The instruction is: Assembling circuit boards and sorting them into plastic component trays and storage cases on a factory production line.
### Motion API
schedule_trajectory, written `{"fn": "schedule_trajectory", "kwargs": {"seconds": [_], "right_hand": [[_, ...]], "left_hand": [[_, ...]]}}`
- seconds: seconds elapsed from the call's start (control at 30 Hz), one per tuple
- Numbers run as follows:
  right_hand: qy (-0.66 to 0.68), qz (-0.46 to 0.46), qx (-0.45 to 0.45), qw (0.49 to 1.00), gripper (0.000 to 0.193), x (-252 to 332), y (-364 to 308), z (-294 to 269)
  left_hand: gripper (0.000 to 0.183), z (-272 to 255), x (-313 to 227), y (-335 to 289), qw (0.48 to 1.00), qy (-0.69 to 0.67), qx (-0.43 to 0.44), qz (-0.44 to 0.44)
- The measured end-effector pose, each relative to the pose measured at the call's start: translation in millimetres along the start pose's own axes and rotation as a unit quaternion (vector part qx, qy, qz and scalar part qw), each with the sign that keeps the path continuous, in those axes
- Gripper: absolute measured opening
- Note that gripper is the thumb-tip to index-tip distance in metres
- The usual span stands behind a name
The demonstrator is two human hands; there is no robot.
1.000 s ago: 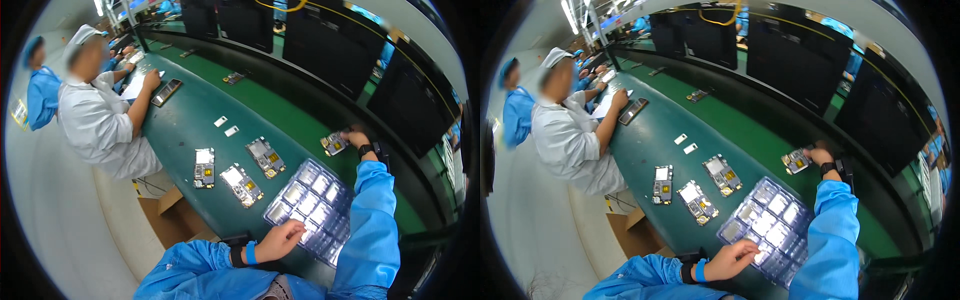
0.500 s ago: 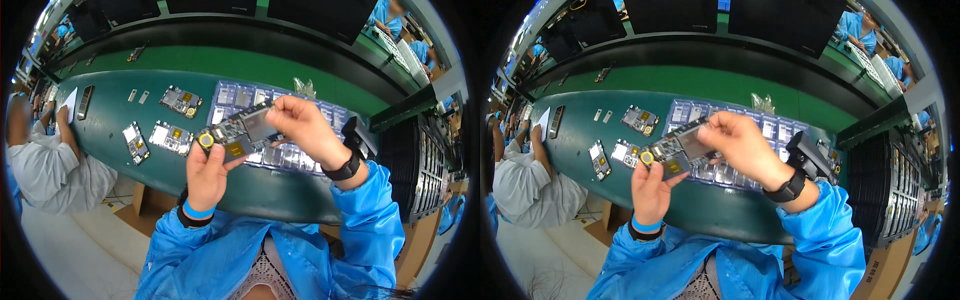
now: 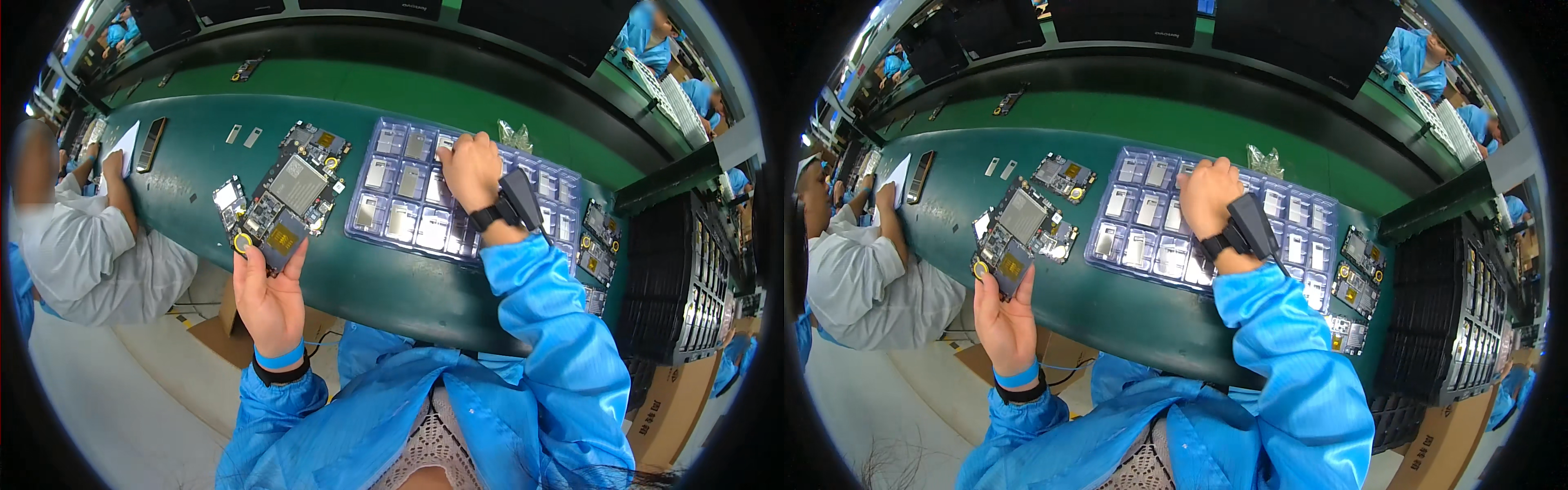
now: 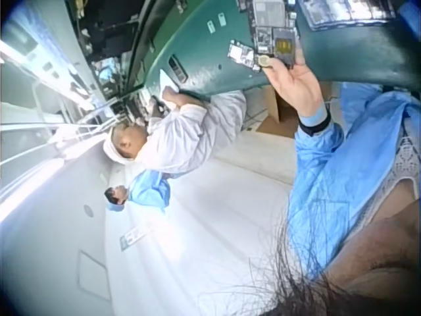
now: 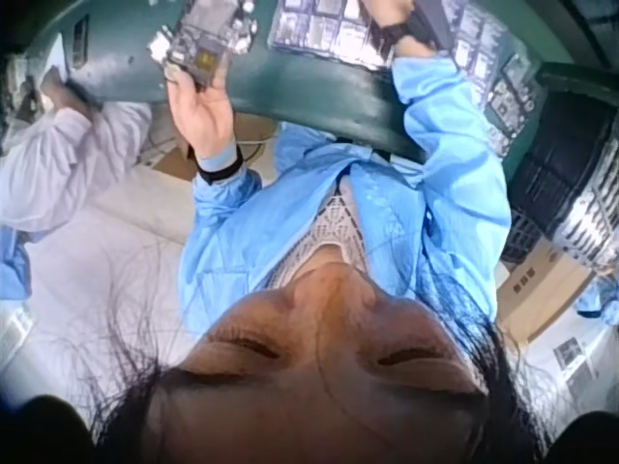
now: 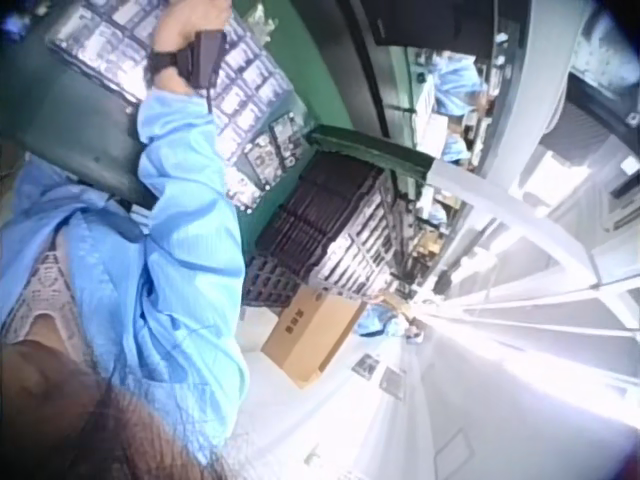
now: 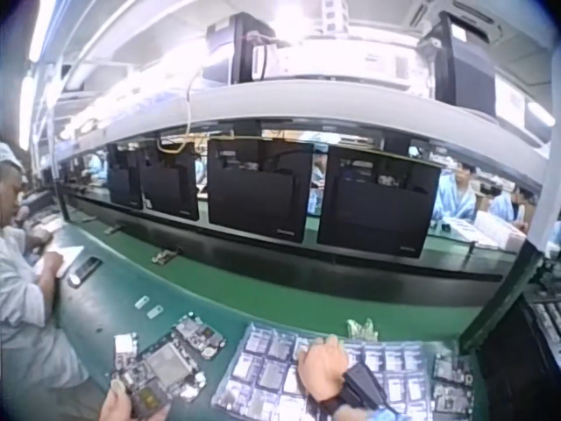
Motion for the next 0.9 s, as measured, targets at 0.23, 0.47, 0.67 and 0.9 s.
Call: {"fn": "schedule_trajectory", "kwargs": {"seconds": [0.23, 0.47, 0.67, 0.9], "right_hand": [[0.009, 0.099, 0.123, 0.987, 0.032, -0.9, 18.1, 11.1], [0.307, -0.016, 0.001, 0.952, 0.012, -4.4, -10.2, -50.5], [0.473, -0.017, 0.123, 0.873, 0.007, -1.2, -85.5, -136.8], [0.601, 0.103, 0.282, 0.740, 0.006, -33.2, -133.5, -112.9]], "left_hand": [[0.030, 2.7, 9.1, 0.8, 0.999, 0.043, -0.008, -0.025], [0.029, 39.1, 54.5, -13.7, 0.970, 0.070, 0.114, -0.201], [0.034, 74.0, 83.3, -37.3, 0.935, 0.088, 0.186, -0.287], [0.032, 103.7, 111.6, -60.3, 0.903, 0.097, 0.235, -0.347]]}}
Point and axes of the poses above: each hand's wrist, its own y-axis towards the middle knuckle, its own z-axis out of the palm, x = y × z, the point moved 6 cm from there along y, towards the middle knuckle, and after that the axes turned 5 degrees about x, right-handed, at the moved point
